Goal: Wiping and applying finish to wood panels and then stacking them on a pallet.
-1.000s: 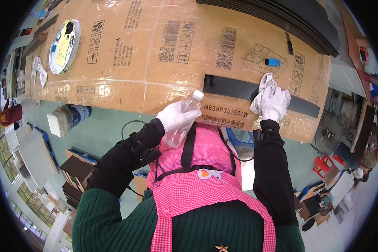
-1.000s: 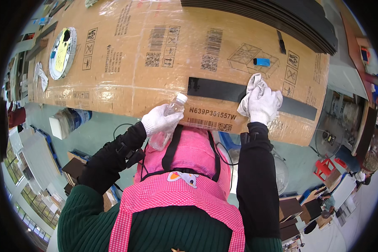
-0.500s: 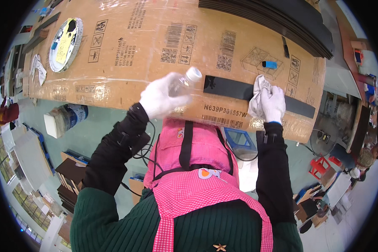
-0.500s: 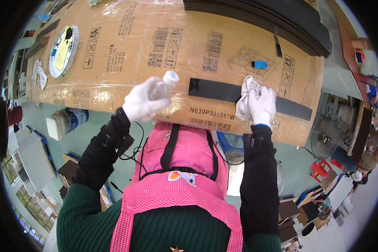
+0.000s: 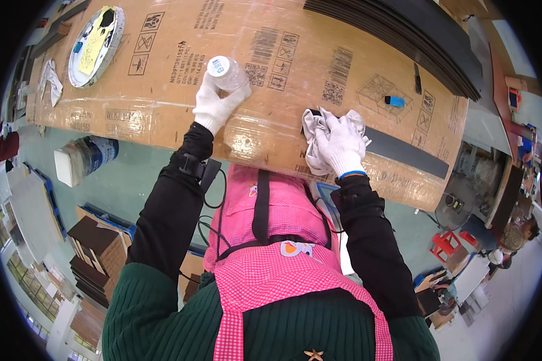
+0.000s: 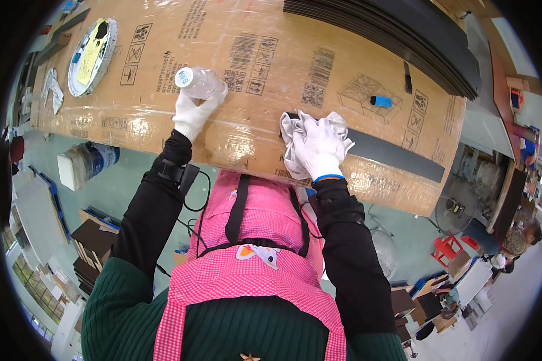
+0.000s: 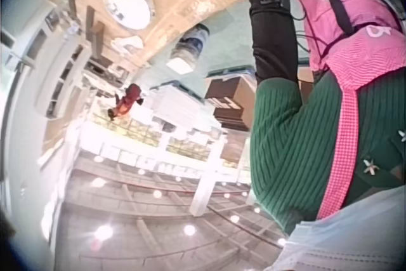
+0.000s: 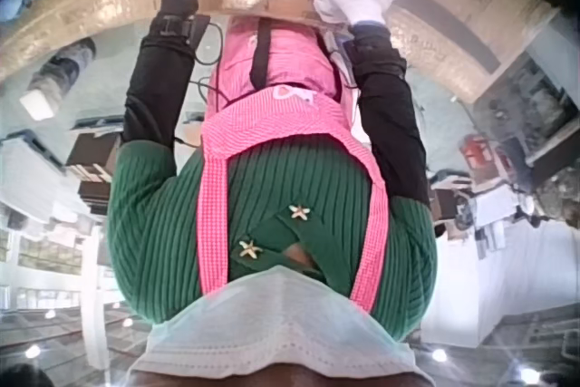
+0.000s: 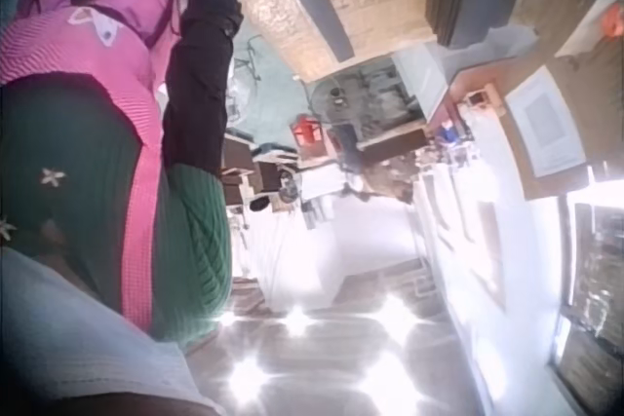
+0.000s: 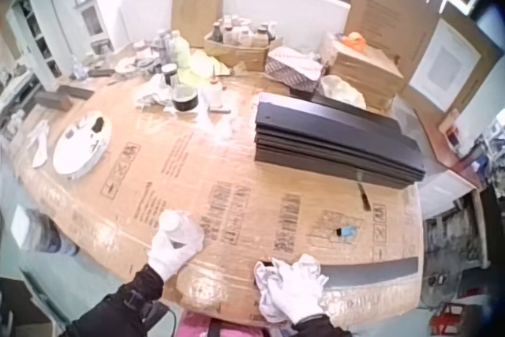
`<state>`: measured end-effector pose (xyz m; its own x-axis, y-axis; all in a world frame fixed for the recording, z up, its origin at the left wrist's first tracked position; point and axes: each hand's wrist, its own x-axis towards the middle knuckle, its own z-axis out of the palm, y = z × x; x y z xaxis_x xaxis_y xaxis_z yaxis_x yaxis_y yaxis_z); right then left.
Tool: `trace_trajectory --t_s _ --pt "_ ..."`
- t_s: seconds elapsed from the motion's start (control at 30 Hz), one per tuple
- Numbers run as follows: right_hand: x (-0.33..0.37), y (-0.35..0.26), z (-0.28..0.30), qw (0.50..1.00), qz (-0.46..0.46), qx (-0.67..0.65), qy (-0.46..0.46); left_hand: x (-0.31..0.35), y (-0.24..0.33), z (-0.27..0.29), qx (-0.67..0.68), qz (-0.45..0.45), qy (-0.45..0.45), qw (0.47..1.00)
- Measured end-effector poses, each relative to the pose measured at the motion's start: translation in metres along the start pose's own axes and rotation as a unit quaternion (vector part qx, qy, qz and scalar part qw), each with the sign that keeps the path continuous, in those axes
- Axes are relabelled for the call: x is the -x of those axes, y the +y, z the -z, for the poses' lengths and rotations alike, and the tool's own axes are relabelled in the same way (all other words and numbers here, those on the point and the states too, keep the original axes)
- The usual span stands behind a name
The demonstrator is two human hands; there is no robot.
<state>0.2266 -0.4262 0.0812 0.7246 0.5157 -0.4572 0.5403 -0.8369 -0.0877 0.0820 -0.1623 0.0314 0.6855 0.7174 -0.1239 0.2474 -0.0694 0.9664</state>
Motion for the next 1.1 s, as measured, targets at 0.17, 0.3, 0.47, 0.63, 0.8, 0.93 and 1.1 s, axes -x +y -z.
trace_trajectory --t_s 0.17,0.3,0.47,0.63,0.8,0.93,1.1 --pt "-0.003 -0.010 -0.006 0.999 0.040 -0.009 0.007 0.070 -0.005 -0.016 -0.196 -0.018 -0.009 0.980" --pt "-0.024 -0.022 -0.005 0.998 0.023 -0.047 0.039 0.066 0.015 -0.058 -0.300 -0.169 -0.145 0.928" --pt "-0.015 -0.022 -0.004 0.998 0.048 -0.042 0.006 0.041 0.011 -0.093 -0.312 -0.252 -0.166 0.901" --pt "-0.033 -0.014 -0.007 0.993 0.064 -0.057 0.082 0.037 0.012 -0.101 -0.304 -0.275 -0.174 0.895" --pt "-0.025 -0.009 -0.012 0.988 0.123 -0.064 0.073 0.041 0.008 -0.098 -0.309 -0.262 -0.167 0.899" --pt "-0.039 -0.003 -0.019 0.987 0.098 -0.108 0.067 0.037 0.014 -0.103 -0.320 -0.274 -0.184 0.888" --pt "-0.030 -0.006 -0.011 0.986 0.120 -0.085 0.084 0.040 0.006 -0.097 -0.307 -0.271 -0.166 0.897"
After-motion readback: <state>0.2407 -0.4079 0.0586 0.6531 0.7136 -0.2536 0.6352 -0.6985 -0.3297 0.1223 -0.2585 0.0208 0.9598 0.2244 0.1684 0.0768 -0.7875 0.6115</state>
